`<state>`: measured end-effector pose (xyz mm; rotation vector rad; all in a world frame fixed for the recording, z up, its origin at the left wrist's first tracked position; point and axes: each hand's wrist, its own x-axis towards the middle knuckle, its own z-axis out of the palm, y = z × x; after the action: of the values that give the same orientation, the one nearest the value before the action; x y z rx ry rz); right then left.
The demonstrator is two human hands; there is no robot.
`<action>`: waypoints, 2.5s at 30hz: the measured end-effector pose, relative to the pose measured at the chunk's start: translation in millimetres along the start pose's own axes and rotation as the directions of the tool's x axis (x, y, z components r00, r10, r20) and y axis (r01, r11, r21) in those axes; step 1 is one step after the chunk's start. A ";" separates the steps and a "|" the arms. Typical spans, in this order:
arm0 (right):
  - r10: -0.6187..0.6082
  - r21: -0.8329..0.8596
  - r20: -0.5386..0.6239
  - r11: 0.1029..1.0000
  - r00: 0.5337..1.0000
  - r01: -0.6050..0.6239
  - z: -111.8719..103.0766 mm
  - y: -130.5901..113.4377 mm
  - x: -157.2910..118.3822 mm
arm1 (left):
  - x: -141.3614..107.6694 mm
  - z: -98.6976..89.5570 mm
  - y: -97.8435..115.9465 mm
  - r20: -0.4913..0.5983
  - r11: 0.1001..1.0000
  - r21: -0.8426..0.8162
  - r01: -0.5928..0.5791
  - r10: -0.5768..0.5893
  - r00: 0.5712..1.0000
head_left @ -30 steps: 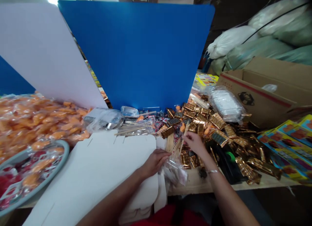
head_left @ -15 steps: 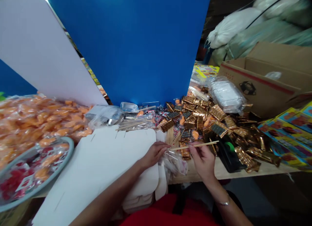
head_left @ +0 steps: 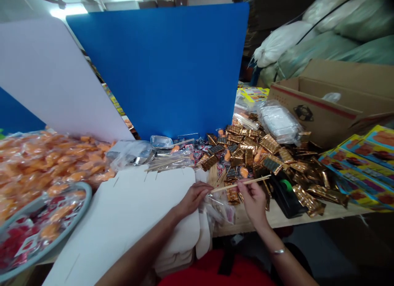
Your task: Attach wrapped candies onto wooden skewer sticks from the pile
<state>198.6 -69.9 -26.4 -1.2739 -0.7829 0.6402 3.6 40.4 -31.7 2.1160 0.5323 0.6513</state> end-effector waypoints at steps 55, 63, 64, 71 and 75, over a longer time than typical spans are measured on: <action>-0.192 -0.057 0.264 0.975 0.945 0.214 -3.3 -76.0 33.1 | 23.2 16.9 86.4 0.237 0.714 -0.590 0.376 -0.292 0.927; -0.033 -0.182 0.659 0.962 0.751 0.202 0.1 -67.0 20.4 | 20.6 17.2 82.8 0.301 0.691 -0.604 0.398 -0.265 0.916; -0.018 -0.161 0.609 0.976 0.793 0.146 1.6 -65.7 22.5 | 21.8 16.4 82.1 0.277 0.695 -0.608 0.384 -0.267 0.923; 0.038 -0.086 0.387 0.996 0.921 -0.005 19.5 -52.3 26.2 | 28.0 11.3 76.3 0.182 0.687 -0.644 0.336 -0.289 0.940; 0.023 -0.090 0.420 0.996 0.907 0.017 26.1 -47.4 23.0 | 28.0 13.2 71.4 0.129 0.690 -0.654 0.311 -0.304 0.944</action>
<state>191.0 -45.5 26.5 -1.2339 -1.1772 0.9079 43.5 8.7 27.2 1.3035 0.5315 0.5283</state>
